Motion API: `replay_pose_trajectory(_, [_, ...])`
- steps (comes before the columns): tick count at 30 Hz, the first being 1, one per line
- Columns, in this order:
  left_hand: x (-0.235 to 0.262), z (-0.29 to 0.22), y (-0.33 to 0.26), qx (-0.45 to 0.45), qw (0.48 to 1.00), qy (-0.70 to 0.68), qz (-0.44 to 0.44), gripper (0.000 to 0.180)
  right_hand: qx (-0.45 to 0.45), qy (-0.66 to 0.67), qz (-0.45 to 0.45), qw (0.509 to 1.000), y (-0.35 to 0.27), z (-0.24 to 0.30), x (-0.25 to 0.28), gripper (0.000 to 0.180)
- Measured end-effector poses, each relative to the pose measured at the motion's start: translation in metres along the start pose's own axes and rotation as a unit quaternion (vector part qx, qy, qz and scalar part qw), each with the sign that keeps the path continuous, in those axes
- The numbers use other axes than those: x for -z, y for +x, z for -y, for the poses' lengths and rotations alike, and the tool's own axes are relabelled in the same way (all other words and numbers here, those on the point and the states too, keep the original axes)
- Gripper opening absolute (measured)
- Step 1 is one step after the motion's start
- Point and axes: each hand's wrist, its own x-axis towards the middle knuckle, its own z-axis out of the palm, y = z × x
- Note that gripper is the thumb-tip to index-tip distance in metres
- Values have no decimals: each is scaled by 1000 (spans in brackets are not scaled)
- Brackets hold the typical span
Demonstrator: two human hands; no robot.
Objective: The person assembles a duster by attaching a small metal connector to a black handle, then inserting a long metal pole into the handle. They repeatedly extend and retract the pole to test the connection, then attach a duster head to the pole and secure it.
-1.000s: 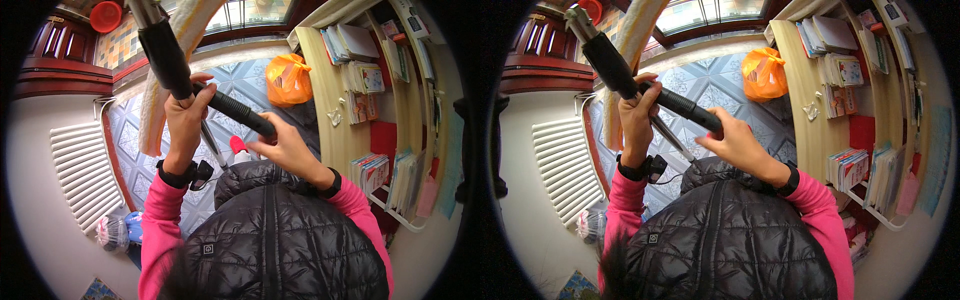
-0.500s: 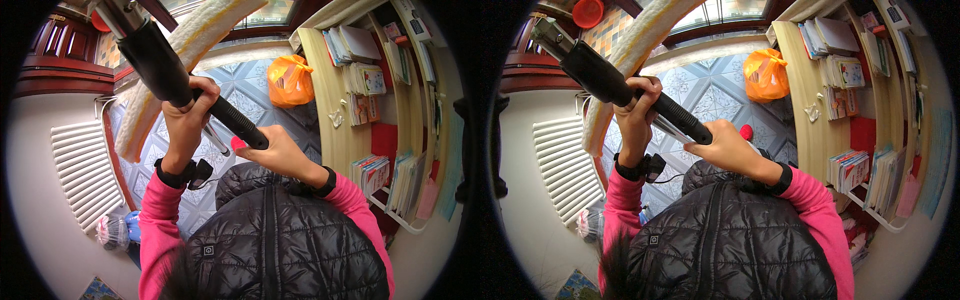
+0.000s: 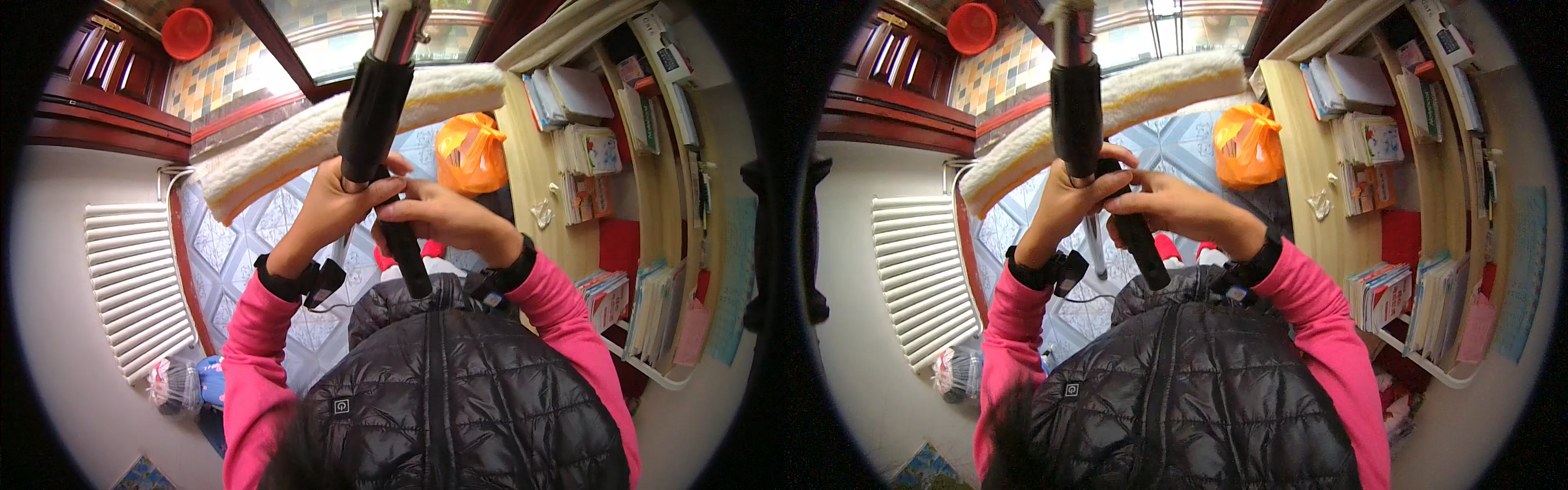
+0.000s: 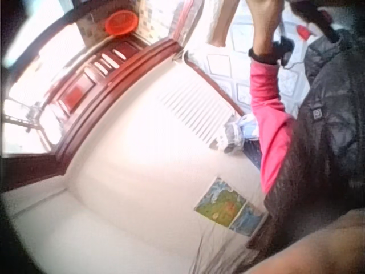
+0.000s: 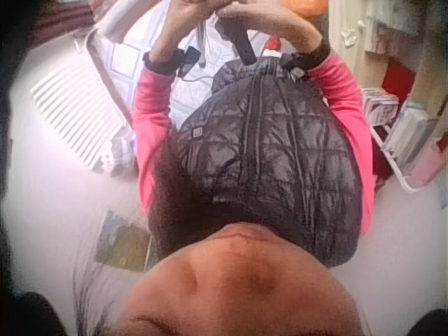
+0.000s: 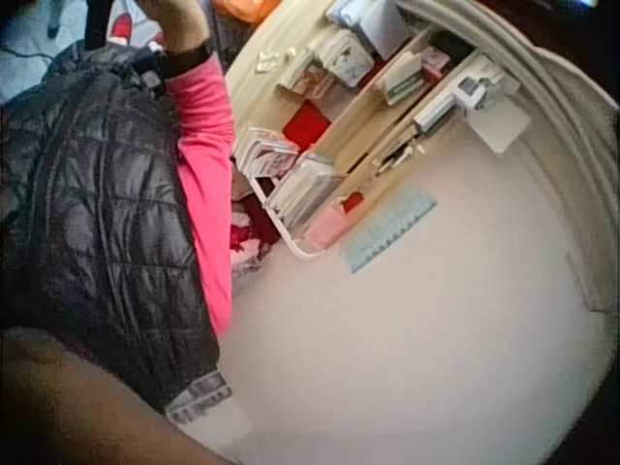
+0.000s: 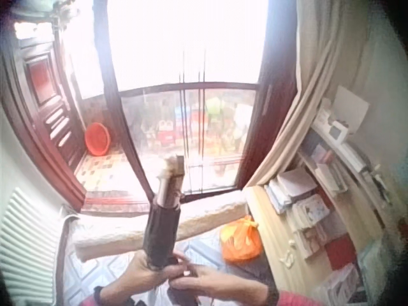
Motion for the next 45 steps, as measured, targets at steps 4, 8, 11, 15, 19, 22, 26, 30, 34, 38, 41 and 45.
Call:
replay_pose_trajectory(4, [12, -6, -16, 115, 992, 26, 51, 47, 53, 98, -4, 994, -15, -7, 24, 31])
replay_pose_trajectory(8, [8, 19, -42, 154, 985, -18, 70, 60, 238, 116, -76, 961, -34, 18, 59, 25])
replay_pose_trajectory(11, [-2, 43, -61, 177, 981, 2, 74, 41, 399, 105, -156, 898, -42, 52, 73, 21])
replay_pose_trajectory(15, [-8, 61, -79, 181, 981, -30, 62, 38, 422, 31, -171, 890, -53, 69, 61, 19])
replay_pose_trajectory(19, [-8, 64, -80, 159, 982, -85, 60, 39, 401, 4, -175, 899, -49, 60, 45, 24])
replay_pose_trajectory(22, [-7, 59, -79, 173, 966, -153, 112, 52, 370, -26, -174, 912, -42, 56, 42, 25])
replay_pose_trajectory(26, [-6, 50, -86, 229, 934, -220, 165, 65, 348, -19, -146, 926, -41, 55, 38, 27])
replay_pose_trajectory(30, [-10, 49, -89, 257, 906, -268, 202, 67, 353, -16, -135, 926, -43, 54, 35, 29])
replay_pose_trajectory(34, [-13, 51, -90, 262, 904, -272, 202, 67, 357, -21, -144, 923, -42, 52, 35, 28])
replay_pose_trajectory(38, [-17, 52, -91, 259, 909, -265, 193, 66, 366, 1, -145, 919, -40, 49, 37, 28])
replay_pose_trajectory(41, [-20, 52, -92, 248, 915, -255, 191, 66, 364, -2, -136, 921, -41, 48, 37, 27])
replay_pose_trajectory(45, [-23, 50, -93, 250, 914, -260, 185, 66, 361, -13, -137, 922, -44, 49, 37, 26])
